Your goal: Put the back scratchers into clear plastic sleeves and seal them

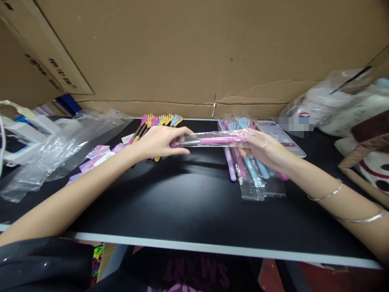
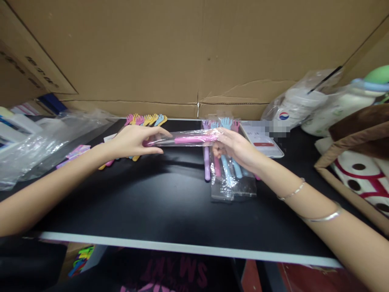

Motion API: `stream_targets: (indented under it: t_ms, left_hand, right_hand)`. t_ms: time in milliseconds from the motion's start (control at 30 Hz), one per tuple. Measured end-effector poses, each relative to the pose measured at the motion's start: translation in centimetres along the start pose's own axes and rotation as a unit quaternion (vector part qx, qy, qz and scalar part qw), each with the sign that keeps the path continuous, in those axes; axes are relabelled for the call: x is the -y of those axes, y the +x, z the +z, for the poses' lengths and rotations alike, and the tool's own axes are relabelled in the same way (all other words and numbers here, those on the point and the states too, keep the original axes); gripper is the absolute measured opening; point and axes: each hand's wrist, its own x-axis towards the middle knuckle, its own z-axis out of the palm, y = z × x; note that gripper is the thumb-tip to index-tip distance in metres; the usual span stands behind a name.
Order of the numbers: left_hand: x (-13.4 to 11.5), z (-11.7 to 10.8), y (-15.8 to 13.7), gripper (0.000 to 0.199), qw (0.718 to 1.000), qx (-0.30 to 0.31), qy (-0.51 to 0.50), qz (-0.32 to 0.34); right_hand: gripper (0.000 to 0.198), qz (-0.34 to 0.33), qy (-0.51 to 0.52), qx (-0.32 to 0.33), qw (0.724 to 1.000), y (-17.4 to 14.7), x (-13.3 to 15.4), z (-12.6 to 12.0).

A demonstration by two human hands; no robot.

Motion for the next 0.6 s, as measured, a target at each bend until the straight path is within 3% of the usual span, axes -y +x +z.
stream_targets:
  t_ms: [267,433,600]
  left_hand:
    - [-0.3,0.3,0.0,0.035,0.999,-0.009,-0.047,0.009]
    - [-0.2,0.4,0.1,0.026,0.997,-0.078,0.004,0.013]
    - [-0.7,-0.7,0.6,0.023,0.986,-0.152,0.066,0.01]
  right_hand:
    - [0.028,-0.033,-0.027,0.001,0.999,0.0,0.8,0.1]
    - [0.028,-0.038,-0.082,0.013,0.996,-0.7,1.8,-0.1]
    - [0.029,-0.109,-0.179,-0.049,0.977,-1.9,3.6,1.1]
